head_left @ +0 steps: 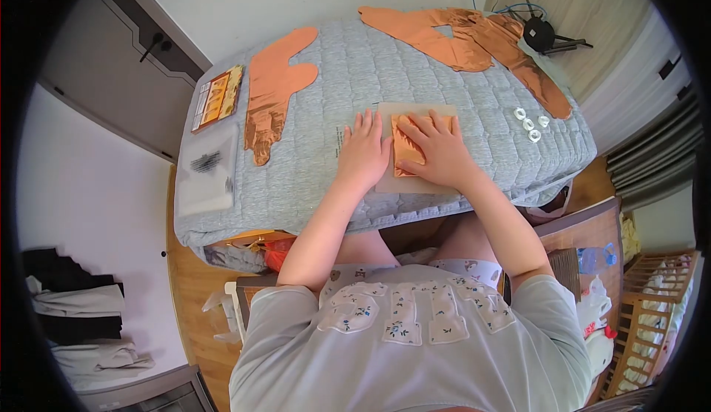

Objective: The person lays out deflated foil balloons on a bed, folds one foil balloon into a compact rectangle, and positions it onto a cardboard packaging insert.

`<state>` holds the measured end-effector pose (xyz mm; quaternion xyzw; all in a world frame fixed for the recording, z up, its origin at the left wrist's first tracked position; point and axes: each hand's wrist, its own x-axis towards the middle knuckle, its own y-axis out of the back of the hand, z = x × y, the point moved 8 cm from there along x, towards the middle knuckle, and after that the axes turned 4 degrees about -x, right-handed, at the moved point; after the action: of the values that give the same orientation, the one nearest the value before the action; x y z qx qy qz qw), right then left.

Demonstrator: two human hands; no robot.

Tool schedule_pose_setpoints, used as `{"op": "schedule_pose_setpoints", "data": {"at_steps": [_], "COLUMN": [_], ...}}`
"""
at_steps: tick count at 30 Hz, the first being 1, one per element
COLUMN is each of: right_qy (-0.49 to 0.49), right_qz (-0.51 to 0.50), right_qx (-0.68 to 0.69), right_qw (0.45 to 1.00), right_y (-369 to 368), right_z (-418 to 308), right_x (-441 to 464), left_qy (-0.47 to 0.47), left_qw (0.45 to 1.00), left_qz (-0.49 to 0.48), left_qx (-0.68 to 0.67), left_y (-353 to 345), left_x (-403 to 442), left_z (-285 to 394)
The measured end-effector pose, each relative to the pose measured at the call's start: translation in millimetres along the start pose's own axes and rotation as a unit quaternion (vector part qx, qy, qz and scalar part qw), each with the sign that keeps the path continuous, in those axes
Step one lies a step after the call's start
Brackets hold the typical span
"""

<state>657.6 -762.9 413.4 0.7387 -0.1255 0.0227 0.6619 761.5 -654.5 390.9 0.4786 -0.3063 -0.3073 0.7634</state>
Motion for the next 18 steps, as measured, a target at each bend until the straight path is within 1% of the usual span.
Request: {"op": "schedule_pose_setpoints", "data": {"at_steps": [7, 9, 10, 12, 16, 18], "right_qy": [0.014, 0.012, 0.010, 0.018, 0.039, 0.040], "right_qz": [-0.014, -0.014, -0.013, -0.010, -0.003, 0.007], "right_qx": [0.005, 0.007, 0.009, -0.001, -0.011, -0.008], "right_qw": [1.000, 1.000, 1.000, 1.000, 0.999, 0.999], "right_y": [-4, -8, -10, -10, -15, -19], "right_z": [1, 3, 4, 3, -4, -11], "right_x": [8, 12, 14, 15, 21, 25], "left_qy": [-0.028, -0.025, -0.025, -0.022, -0.019, -0.023], "left_qw": [1.000, 0.997, 0.997, 0.988, 0.990, 0.995], "left_qz": [-0.012, 0.000, 0.000, 0.016, 0.006, -0.004], "left_qx": [-0.004, -0.070, -0.070, -0.154, -0.143, -0.099], "left_y": [-2, 5, 5, 9, 7, 5], "left_x": [7, 8, 9, 9, 10, 11], "left_z": [-2, -5, -7, -9, -8, -6]}}
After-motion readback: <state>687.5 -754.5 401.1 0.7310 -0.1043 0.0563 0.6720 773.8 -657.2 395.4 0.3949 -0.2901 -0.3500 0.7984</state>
